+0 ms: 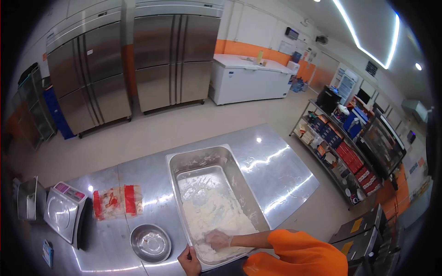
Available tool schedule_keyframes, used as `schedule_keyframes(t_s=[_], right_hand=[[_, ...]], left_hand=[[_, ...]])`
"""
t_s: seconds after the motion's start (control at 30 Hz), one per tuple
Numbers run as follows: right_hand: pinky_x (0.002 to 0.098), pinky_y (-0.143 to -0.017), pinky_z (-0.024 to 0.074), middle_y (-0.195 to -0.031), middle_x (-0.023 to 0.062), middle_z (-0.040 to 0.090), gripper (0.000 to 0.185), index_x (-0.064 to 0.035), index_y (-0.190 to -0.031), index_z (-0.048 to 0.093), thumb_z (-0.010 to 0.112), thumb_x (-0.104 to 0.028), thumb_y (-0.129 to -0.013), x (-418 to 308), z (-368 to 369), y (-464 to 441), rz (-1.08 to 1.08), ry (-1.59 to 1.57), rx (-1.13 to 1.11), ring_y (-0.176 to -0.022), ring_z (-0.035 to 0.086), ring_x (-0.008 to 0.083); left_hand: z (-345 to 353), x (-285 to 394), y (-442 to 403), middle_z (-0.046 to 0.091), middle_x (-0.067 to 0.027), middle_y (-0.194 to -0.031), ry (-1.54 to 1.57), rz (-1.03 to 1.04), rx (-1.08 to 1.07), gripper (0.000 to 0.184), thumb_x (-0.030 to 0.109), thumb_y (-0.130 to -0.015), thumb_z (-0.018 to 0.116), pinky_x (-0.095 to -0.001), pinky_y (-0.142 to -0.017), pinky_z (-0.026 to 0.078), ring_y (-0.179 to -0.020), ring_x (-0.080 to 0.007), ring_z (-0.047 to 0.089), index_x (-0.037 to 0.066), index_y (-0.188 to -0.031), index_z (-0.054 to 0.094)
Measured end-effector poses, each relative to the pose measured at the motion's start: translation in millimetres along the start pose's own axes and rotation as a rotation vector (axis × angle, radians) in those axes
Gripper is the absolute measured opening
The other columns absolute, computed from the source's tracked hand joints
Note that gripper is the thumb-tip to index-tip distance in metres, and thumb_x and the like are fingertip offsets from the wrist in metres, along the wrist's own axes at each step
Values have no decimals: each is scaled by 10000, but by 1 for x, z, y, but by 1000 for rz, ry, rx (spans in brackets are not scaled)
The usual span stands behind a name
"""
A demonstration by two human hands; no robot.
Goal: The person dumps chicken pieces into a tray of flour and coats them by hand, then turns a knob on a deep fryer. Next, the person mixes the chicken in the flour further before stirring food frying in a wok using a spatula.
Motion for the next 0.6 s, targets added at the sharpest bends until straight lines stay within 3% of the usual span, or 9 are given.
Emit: schedule_keyframes(t_s=[0.03, 0.1, 0.2, 0.27, 0.33, 0.43, 0.53, 0.57, 0.6], right_hand=[[458, -706, 535, -887, 207, 639, 549, -265, -1325, 557, 539, -91, -805, 3, -7, -3, 19, 27, 7, -789, 658, 358], [488, -695, 530, -843, 188, 653, 449, -181, -1235, 620, 530, -96, -803, 40, -13, -9, 178, 135, 110, -791, 664, 354], [462, -709, 527, -962, 214, 657, 294, -31, -1076, 661, 549, -181, -850, 50, -65, 1, 441, 287, 36, -854, 651, 356], [446, -796, 518, -1011, 198, 672, 357, -23, -1167, 617, 569, -164, -844, 18, -63, 1, 157, 337, -308, -856, 643, 361], [433, -874, 503, -1104, 233, 652, 436, 15, -1240, 580, 583, -239, -886, -23, -96, -1, 16, -73, -250, -922, 635, 374], [425, -1013, 439, -1170, 229, 630, 422, 26, -1155, 623, 566, -321, -922, 0, -120, -33, 93, -618, -3, -1073, 601, 393], [413, -1080, 372, -1272, 230, 571, 454, 12, -1245, 578, 558, -314, -928, 21, -76, -51, -320, 228, 283, -1196, 527, 380], [433, -1131, 289, -1405, 220, 460, 478, -33, -1319, 537, 556, -285, -913, 24, -49, -60, -39, -4, -103, -1317, 398, 383], [434, -1128, 286, -1398, 218, 465, 465, -42, -1311, 548, 563, -257, -898, 13, -42, -54, -103, 55, -44, -1320, 391, 381]], left_hand=[[3, 15, -2, 545, 3, -676, 109, 138, 61, 254, 122, -965, 576, -225, -529, 383, -638, -47, 472, -125, -974, 634], [-2, 3, -2, 598, -24, -714, -26, 35, -4, 277, 123, -966, 571, -244, -594, 448, -669, -72, 518, -116, -1090, 634], [-8, 4, -1, 686, -154, -760, -133, 20, 61, 286, 164, -949, 616, -274, -610, 482, -693, -83, 583, -104, -1040, 653], [-8, 6, -2, 627, -137, -664, -132, 67, 59, 257, 143, -939, 622, -279, -525, 424, -590, -75, 511, -80, -1062, 659], [-9, 8, -2, 601, -131, -641, -111, 86, 67, 240, 130, -931, 628, -278, -487, 383, -540, -75, 470, -64, -1066, 667], [-11, 15, -3, 609, -134, -649, -109, 103, 71, 233, 123, -928, 629, -277, -480, 382, -522, -80, 475, -64, -1059, 671], [-9, 12, -1, 629, -160, -672, -75, 123, 85, 228, 119, -925, 630, -293, -482, 398, -509, -107, 506, -63, -1056, 672], [-9, 12, -1, 636, -171, -684, -59, 131, 93, 227, 118, -923, 632, -300, -484, 405, -506, -122, 521, -61, -1056, 673], [-11, 12, -2, 644, -182, -695, -45, 140, 109, 226, 118, -922, 633, -306, -486, 412, -503, -137, 537, -60, -1055, 674]])
Point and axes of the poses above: each hand's wrist, its own y-axis away from the middle knuckle, its own z-axis out of the palm, x = y × z, the point moved 10 cm from there along -y, towards the middle knuckle
